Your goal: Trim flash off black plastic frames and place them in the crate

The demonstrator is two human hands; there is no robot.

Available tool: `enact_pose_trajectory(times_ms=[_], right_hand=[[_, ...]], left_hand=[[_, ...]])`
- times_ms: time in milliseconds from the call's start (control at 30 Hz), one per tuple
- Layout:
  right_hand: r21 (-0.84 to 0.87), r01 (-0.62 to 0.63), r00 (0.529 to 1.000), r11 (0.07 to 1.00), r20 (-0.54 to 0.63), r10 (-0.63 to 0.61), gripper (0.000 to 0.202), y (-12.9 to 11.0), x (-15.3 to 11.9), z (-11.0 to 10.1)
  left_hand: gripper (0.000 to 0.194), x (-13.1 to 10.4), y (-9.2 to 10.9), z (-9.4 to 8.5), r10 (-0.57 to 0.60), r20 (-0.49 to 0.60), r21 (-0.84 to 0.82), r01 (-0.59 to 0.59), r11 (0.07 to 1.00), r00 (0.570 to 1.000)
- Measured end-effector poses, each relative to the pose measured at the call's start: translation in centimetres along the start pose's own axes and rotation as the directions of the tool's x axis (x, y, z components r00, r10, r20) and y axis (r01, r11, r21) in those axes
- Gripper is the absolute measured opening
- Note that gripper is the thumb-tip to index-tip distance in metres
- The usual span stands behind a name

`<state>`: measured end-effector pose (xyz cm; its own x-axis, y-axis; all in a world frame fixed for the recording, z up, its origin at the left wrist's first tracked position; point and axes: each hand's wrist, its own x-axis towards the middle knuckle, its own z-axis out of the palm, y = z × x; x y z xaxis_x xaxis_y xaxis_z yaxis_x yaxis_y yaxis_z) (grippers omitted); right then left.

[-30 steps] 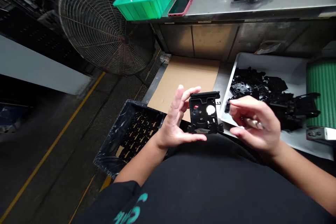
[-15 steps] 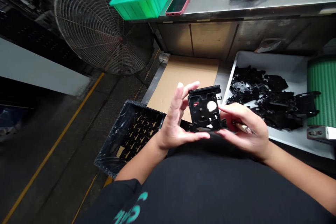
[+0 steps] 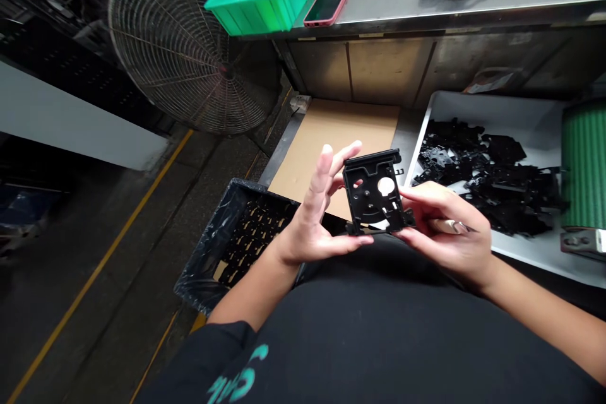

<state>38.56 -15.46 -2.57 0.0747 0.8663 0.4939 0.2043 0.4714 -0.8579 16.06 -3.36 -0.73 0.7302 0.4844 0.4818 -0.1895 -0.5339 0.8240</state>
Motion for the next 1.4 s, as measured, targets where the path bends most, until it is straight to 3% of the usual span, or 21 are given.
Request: enact_pose_trajectory(times_ms=[300,467,567,700,767,833,1033,1400], right_hand=[[-0.015,-0.051,0.998,0.999,-0.031,0.051,0.061,0.0,-0.5,0.5],[-0.043,-0.096,0.992,0.994,-0.083,0.093,0.048,-0.3,-0.7,0.9],[-0.016,-0.183,0.974,0.983,-0.142,0.179,0.034,-0.5,-0.4,1.3],[0.025,-0.294,0.927,0.955,-0.235,0.292,0.025,-0.7,0.1,1.9],[0.059,-0.347,0.905,0.936,-0.241,0.351,0.028,-0.8,0.2,2.1],[0.08,-0.385,0.889,0.919,-0.236,0.393,0.03,-0.7,0.1,2.1],[0.079,-0.429,0.876,0.9,-0.208,0.436,0.029,-0.4,-0.3,1.8],[0.051,-0.45,0.869,0.891,-0.206,0.451,0.031,-0.5,-0.3,1.7]], left_hand=[[0.133,-0.7,0.6,0.8,-0.11,-0.057,-0.105,0.104,0.989,0.992],[0.119,-0.9,1.5,2.1,-0.262,-0.102,-0.318,0.218,0.923,0.96],[0.103,-0.9,1.8,3.2,-0.442,-0.076,-0.516,0.344,0.785,0.894],[0.096,-0.8,1.8,4.0,-0.676,-0.046,-0.664,0.484,0.571,0.735],[0.096,-0.7,1.7,4.1,-0.75,-0.017,-0.705,0.523,0.478,0.662],[0.094,-0.7,1.7,4.1,-0.788,0.007,-0.74,0.533,0.41,0.616],[0.097,-0.8,1.9,4.3,-0.834,0.044,-0.79,0.53,0.308,0.55],[0.094,-0.8,1.9,4.5,-0.852,0.056,-0.801,0.533,0.272,0.52]])
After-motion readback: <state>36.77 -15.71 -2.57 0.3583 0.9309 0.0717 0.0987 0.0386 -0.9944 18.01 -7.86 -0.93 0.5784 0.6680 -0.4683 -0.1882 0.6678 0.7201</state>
